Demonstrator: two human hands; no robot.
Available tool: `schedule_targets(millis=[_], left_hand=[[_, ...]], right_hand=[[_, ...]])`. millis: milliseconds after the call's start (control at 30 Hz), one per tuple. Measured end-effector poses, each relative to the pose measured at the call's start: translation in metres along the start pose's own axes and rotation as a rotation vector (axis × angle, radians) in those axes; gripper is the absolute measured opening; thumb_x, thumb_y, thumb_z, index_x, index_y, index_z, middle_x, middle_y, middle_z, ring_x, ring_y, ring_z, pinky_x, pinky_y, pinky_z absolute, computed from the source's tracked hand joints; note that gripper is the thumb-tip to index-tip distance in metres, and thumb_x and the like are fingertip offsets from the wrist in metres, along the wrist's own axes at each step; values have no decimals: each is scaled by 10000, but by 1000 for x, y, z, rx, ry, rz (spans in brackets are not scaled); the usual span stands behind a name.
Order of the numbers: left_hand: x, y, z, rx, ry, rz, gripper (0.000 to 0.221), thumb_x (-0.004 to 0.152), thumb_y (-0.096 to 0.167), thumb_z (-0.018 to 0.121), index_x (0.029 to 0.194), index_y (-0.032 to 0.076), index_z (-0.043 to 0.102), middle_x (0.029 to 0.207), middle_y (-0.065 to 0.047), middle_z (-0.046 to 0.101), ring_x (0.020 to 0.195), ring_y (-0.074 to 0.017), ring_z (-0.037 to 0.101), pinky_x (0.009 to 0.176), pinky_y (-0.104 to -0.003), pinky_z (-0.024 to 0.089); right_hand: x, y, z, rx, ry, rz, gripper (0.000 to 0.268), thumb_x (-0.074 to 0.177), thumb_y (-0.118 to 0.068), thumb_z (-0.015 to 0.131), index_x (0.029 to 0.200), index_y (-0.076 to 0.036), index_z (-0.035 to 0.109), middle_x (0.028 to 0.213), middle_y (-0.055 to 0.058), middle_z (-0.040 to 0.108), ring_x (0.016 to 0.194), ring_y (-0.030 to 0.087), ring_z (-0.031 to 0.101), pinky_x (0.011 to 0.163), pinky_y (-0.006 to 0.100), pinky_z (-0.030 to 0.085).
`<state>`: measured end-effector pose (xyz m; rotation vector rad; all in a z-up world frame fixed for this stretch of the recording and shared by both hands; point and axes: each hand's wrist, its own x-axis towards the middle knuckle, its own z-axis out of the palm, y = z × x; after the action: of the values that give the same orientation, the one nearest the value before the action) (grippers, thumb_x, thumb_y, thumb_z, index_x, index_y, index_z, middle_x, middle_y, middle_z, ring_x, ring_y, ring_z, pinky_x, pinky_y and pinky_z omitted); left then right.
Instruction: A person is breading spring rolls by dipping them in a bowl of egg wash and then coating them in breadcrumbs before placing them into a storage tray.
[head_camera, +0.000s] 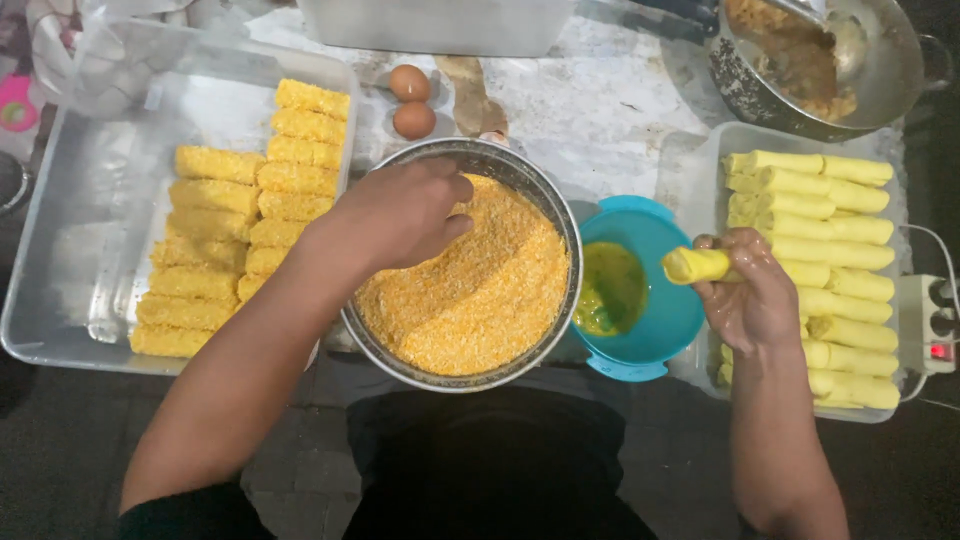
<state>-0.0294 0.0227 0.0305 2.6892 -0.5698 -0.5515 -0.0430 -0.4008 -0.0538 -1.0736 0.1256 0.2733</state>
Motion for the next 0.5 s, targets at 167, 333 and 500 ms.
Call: schedule_targets(millis=[167, 333, 500], left_hand=[[-26, 10, 2, 43, -122, -151, 463, 966, 450, 535, 1192, 48, 582, 1244, -164, 503, 1068, -427, 589, 813, -577, 491], [-56, 15, 8, 66, -74, -211, 646, 901, 598, 633, 1202, 33, 552, 1204, -188, 555, 1036, -408, 615, 773, -547, 535], [-60, 27, 28, 114, -191, -284, 1109, 745, 834, 704, 1345, -59, 434, 1282, -232, 507, 1184, -420, 505, 886, -500, 524]], right_hand=[[5, -7, 0, -39, -39, -35, 89, 971, -220, 644, 1026, -150, 644, 1062, 124, 623, 919, 196, 632, 689, 216, 608], [10, -14, 45, -72, -114, -39, 78, 1002, -161, 596, 1053, -121, 640, 1089, 162, 628, 1002, 254, 631, 795, 302, 595], [16, -9, 149, -392, -519, -235, 121, 1001, -36, 522, 1077, -82, 603, 1132, 136, 641, 1136, 342, 668, 1020, 443, 585]])
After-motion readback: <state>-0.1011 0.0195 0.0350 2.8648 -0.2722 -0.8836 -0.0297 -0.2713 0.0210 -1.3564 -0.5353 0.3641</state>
